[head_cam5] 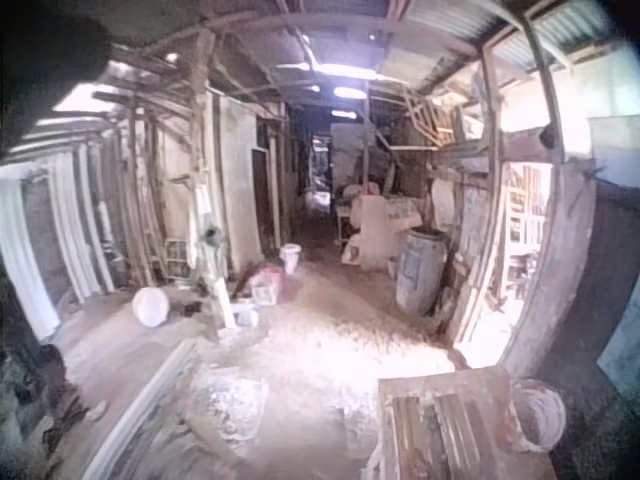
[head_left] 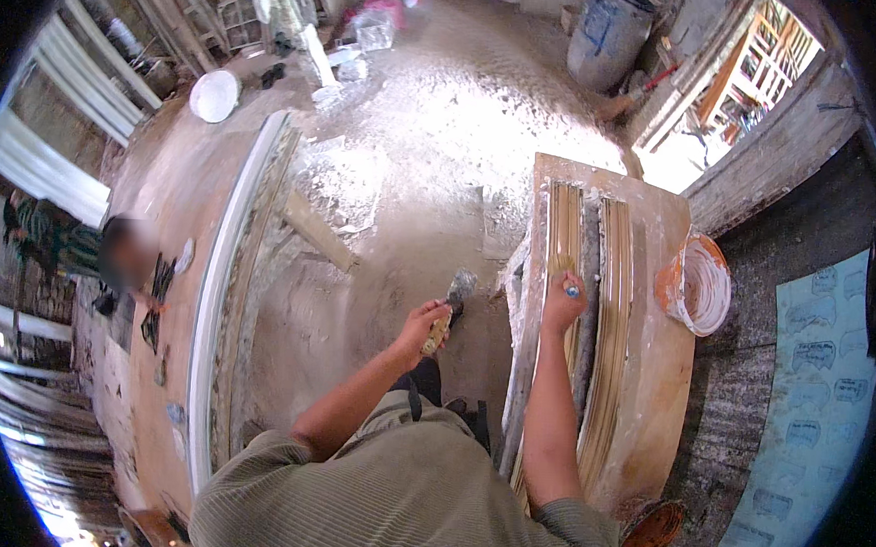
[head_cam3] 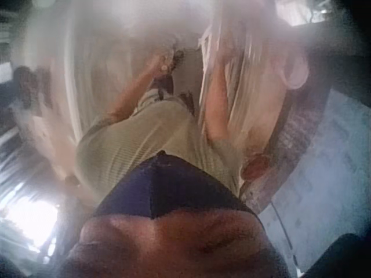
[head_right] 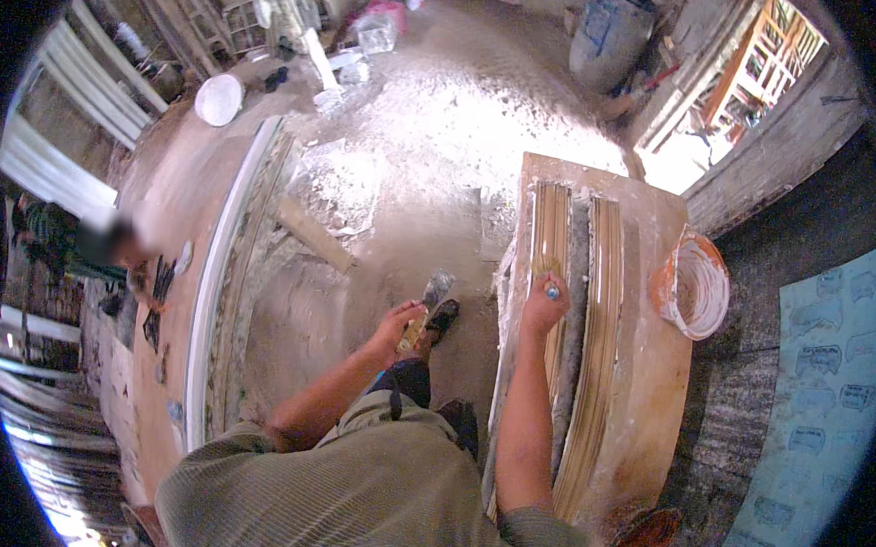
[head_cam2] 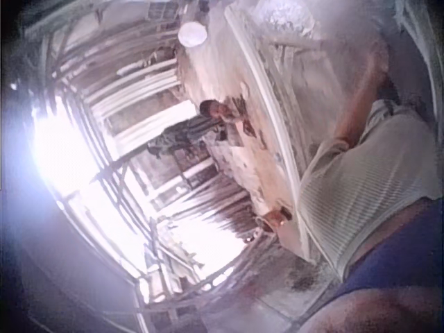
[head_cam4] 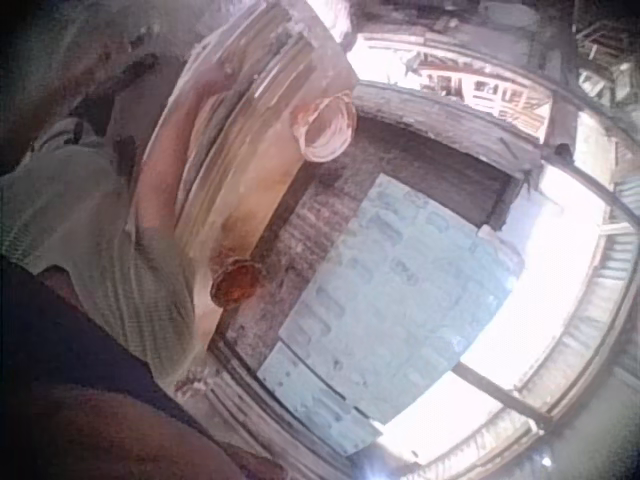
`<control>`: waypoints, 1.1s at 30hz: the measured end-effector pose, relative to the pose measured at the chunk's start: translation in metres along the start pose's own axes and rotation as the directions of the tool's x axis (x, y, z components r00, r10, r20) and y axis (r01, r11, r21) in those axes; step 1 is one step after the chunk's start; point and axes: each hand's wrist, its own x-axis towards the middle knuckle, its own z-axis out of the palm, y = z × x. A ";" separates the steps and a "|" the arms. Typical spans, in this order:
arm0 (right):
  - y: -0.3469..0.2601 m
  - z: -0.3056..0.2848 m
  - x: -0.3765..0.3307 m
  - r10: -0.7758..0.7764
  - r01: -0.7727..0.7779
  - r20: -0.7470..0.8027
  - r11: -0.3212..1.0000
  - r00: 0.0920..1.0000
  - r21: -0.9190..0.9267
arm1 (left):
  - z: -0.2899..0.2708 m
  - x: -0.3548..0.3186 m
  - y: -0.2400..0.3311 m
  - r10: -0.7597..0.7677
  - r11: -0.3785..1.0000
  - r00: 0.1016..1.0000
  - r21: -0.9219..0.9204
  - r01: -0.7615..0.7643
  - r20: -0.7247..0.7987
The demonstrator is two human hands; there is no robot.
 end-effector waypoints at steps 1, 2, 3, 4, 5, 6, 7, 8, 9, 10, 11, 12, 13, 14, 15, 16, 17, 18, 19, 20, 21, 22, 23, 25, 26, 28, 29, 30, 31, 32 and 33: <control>-0.002 -0.020 -0.012 0.049 -0.050 0.004 0.999 0.999 0.010 | -0.005 -0.014 -0.025 0.015 1.000 1.000 -0.025 -0.015 0.002; -0.001 -0.042 -0.028 0.066 -0.066 0.054 0.998 0.996 -0.015 | -0.007 -0.036 -0.045 0.014 0.999 1.000 -0.044 -0.014 0.004; -0.001 -0.065 -0.042 0.085 -0.081 0.101 0.996 0.991 -0.043 | -0.011 -0.057 -0.062 -0.014 0.998 0.999 -0.064 0.017 0.050; -0.001 -0.087 -0.058 0.106 -0.097 0.145 0.993 0.984 -0.073 | -0.018 -0.079 -0.078 -0.035 0.999 0.998 -0.027 0.036 0.050; -0.007 -0.112 -0.076 0.077 -0.064 0.123 0.992 0.989 -0.107 | -0.020 -0.101 -0.094 -0.063 0.998 0.996 0.006 0.063 0.056; -0.009 -0.135 -0.092 0.083 -0.069 0.117 0.991 0.990 -0.118 | -0.018 -0.122 -0.103 -0.081 0.996 0.994 0.037 0.078 0.067; -0.011 -0.161 -0.111 0.091 -0.077 0.108 0.989 0.990 -0.129 | -0.016 -0.146 -0.112 -0.111 0.994 0.991 0.010 0.110 0.077; -0.016 -0.185 -0.129 0.095 -0.081 0.107 0.988 0.990 -0.130 | -0.022 -0.165 -0.123 -0.108 0.994 0.991 0.028 0.106 0.081; -0.015 -0.208 -0.147 0.116 -0.102 0.101 0.986 0.988 -0.129 | -0.027 -0.181 -0.134 -0.109 0.993 0.990 0.054 0.105 0.090; -0.014 -0.230 -0.164 0.138 -0.125 0.094 0.984 0.986 -0.129 | -0.032 -0.196 -0.143 -0.112 0.991 0.989 0.081 0.104 0.098; -0.011 -0.251 -0.183 0.163 -0.152 0.081 0.980 0.983 -0.130 | -0.036 -0.208 -0.150 -0.099 0.992 0.989 0.091 0.090 0.109; -0.005 -0.273 -0.201 0.168 -0.158 0.079 0.981 0.983 -0.114 | -0.040 -0.221 -0.158 -0.090 0.991 0.989 0.105 0.078 0.120; 0.002 -0.294 -0.216 0.173 -0.165 0.076 0.981 0.982 -0.098 | -0.043 -0.234 -0.166 -0.082 0.991 0.988 0.120 0.066 0.133; -0.001 -0.314 -0.235 0.178 -0.171 0.079 0.982 0.981 -0.085 | -0.049 -0.247 -0.175 -0.080 0.990 0.986 0.125 0.062 0.143; -0.005 -0.333 -0.254 0.261 -0.259 0.031 0.963 0.965 -0.071 | -0.055 -0.258 -0.183 -0.078 0.990 0.985 0.131 0.058 0.153; -0.009 -0.350 -0.271 0.266 -0.265 0.020 0.962 0.964 -0.065 | -0.061 -0.270 -0.191 -0.076 0.989 0.984 0.137 0.054 0.163; -0.014 -0.373 -0.287 0.271 -0.270 0.009 0.960 0.962 -0.070 | -0.067 -0.283 -0.203 -0.060 0.989 0.983 0.144 0.035 0.176; -0.019 -0.396 -0.305 0.277 -0.276 -0.001 0.958 0.961 -0.077 | -0.073 -0.296 -0.213 -0.047 0.989 0.981 0.150 0.019 0.189; -0.024 -0.414 -0.323 0.283 -0.282 -0.010 0.956 0.959 -0.084 | -0.081 -0.308 -0.223 -0.033 0.988 0.979 0.154 0.002 0.200; -0.026 -0.437 -0.341 0.261 -0.262 -0.024 0.958 0.965 -0.113 | -0.089 -0.322 -0.239 -0.044 0.989 0.980 0.146 0.015 0.193; -0.027 -0.456 -0.356 0.239 -0.241 -0.032 0.960 0.971 -0.142 | -0.100 -0.337 -0.253 -0.053 0.990 0.982 0.135 0.028 0.183; -0.030 -0.476 -0.375 0.215 -0.218 -0.035 0.961 0.976 -0.169 | -0.113 -0.353 -0.268 -0.060 0.992 0.984 0.124 0.040 0.169; -0.027 -0.499 -0.391 0.216 -0.220 -0.041 0.957 0.976 -0.187 | -0.123 -0.369 -0.279 -0.046 0.993 0.979 0.117 0.023 0.196; -0.023 -0.541 -0.423 0.216 -0.221 -0.046 0.950 0.975 -0.219 | -0.144 -0.413 -0.313 -0.119 0.988 0.978 0.122 0.099 0.172; -0.013 -0.564 -0.439 0.277 -0.280 -0.047 0.931 0.960 -0.234 | -0.154 -0.436 -0.328 -0.154 0.982 0.974 0.136 0.132 0.167; 0.022 -0.605 -0.474 0.390 -0.399 -0.086 0.881 0.917 -0.253 | -0.172 -0.479 -0.354 -0.206 0.970 0.965 0.163 0.179 0.163; 0.037 -0.619 -0.488 0.448 -0.465 -0.137 0.874 0.884 -0.140 | -0.179 -0.494 -0.366 -0.237 0.961 0.955 0.187 0.204 0.176; 0.052 -0.634 -0.505 0.505 -0.518 -0.183 0.855 0.844 -0.028 | -0.190 -0.502 -0.381 -0.238 0.962 0.952 0.181 0.205 0.190; 0.040 -0.642 -0.519 0.506 -0.518 -0.157 0.854 0.848 -0.051 | -0.213 -0.506 -0.401 -0.236 0.964 0.957 0.162 0.209 0.170; 0.027 -0.656 -0.532 0.505 -0.519 -0.142 0.851 0.851 -0.078 | -0.231 -0.518 -0.422 -0.254 0.961 0.955 0.148 0.232 0.151; -0.011 -0.665 -0.535 0.458 -0.459 -0.062 0.856 0.887 -0.236 | -0.245 -0.537 -0.437 -0.267 0.957 0.957 0.151 0.249 0.116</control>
